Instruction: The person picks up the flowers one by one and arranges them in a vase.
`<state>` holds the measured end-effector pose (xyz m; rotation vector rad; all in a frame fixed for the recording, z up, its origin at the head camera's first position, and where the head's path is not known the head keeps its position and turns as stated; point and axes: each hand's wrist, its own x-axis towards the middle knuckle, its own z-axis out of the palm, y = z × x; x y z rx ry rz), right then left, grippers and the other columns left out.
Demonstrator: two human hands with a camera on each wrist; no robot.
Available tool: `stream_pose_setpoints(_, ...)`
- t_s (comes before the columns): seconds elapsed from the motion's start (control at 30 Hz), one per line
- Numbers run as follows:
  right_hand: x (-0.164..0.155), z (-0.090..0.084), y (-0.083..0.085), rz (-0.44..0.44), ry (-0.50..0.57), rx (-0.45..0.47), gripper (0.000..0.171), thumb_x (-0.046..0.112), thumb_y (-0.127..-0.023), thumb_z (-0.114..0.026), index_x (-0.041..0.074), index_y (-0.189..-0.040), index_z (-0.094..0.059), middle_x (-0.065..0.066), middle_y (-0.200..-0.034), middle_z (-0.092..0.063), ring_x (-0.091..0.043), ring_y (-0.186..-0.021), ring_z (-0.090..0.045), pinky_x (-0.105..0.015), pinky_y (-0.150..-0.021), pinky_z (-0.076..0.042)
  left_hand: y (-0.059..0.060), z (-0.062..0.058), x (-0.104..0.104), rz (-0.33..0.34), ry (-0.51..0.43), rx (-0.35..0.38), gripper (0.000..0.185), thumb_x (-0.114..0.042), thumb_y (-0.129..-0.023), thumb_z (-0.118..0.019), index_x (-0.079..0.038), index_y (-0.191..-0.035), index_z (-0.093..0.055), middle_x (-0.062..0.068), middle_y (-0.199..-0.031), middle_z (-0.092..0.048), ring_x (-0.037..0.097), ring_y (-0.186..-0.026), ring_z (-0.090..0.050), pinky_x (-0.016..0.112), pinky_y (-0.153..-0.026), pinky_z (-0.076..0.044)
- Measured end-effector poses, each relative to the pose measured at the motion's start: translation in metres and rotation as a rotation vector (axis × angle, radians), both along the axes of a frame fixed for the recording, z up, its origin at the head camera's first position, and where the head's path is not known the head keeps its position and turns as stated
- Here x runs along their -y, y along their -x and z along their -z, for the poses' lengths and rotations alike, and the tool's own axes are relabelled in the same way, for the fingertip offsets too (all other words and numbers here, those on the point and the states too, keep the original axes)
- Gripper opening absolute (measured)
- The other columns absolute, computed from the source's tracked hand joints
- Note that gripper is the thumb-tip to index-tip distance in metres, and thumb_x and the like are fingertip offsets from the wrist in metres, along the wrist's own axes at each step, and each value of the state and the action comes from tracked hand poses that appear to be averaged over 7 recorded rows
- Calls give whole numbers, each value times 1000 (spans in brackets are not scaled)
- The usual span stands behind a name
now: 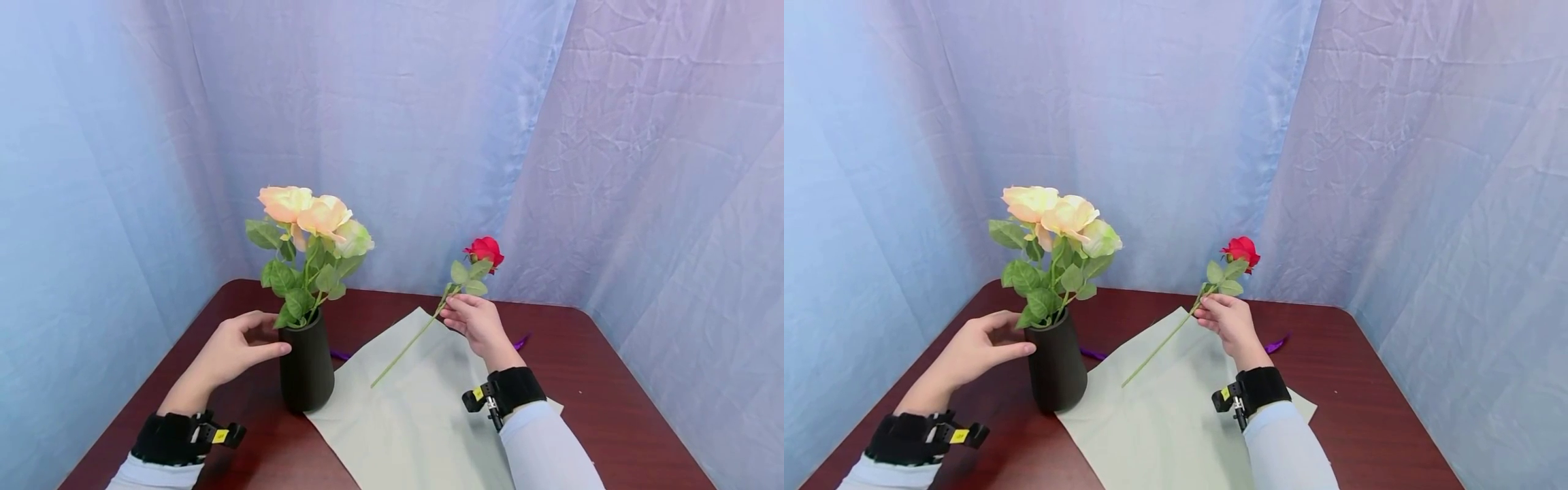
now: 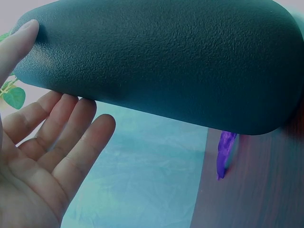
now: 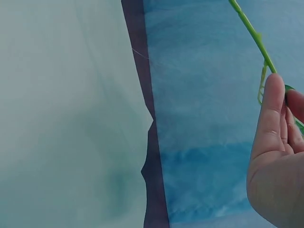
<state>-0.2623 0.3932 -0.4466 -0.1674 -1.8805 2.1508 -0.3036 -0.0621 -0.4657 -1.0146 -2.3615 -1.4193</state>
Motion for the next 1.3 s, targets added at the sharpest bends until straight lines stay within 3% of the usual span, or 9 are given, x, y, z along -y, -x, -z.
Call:
stream_pose_setpoints(0.27, -2, 3, -5, 16, 92, -13, 36, 14, -89, -66, -5, -118, -55, -10, -94, -65, -20, -82, -68, -38, -82, -52, 0, 1, 1, 0, -1, 17, 53, -39, -76, -78, -16, -120, -61, -2, -107, -64, 11, -88, -65, 29, -71, -53)
stream_pose_setpoints(0.33, -2, 4, -6, 22, 109, -12, 37, 14, -90, -66, -5, -119, -54, -9, -92, -64, -20, -83, -68, -37, -82, -52, -4, -4, 0, 5, 0, 18, 52, -37, -77, -78, -14, -120, -61, 0, -107, -64, 13, -89, -65, 29, -71, -53)
stream_pose_setpoints(0.77, -5, 2, -14, 85, 251, -44, 30, 14, -88, -68, -1, -111, -57, -9, -89, -65, -20, -84, -68, -34, -81, -52, -1, 0, 0, 6, -6, 18, 52, -39, -76, -79, -17, -119, -61, -2, -106, -64, 10, -87, -66, 29, -71, -54)
stream_pose_setpoints(1.1, -8, 1, -20, 144, 294, -97, 31, 16, -87, -70, 0, -113, -61, -12, -99, -64, -20, -84, -68, -34, -80, -53, 0, 1, 1, 8, -8, 14, 51, -38, -76, -79, -17, -119, -61, -2, -106, -65, 10, -87, -66, 29, -70, -54)
stream_pose_setpoints(1.3, -9, -3, -24, 150, 316, -143, 27, 15, -86, -70, 0, -107, -62, -10, -93, -65, -22, -86, -68, -34, -79, -53, -1, 0, 0, 13, -10, 22, 52, -38, -76, -78, -15, -120, -61, 0, -107, -65, 12, -88, -66, 29, -70, -53)
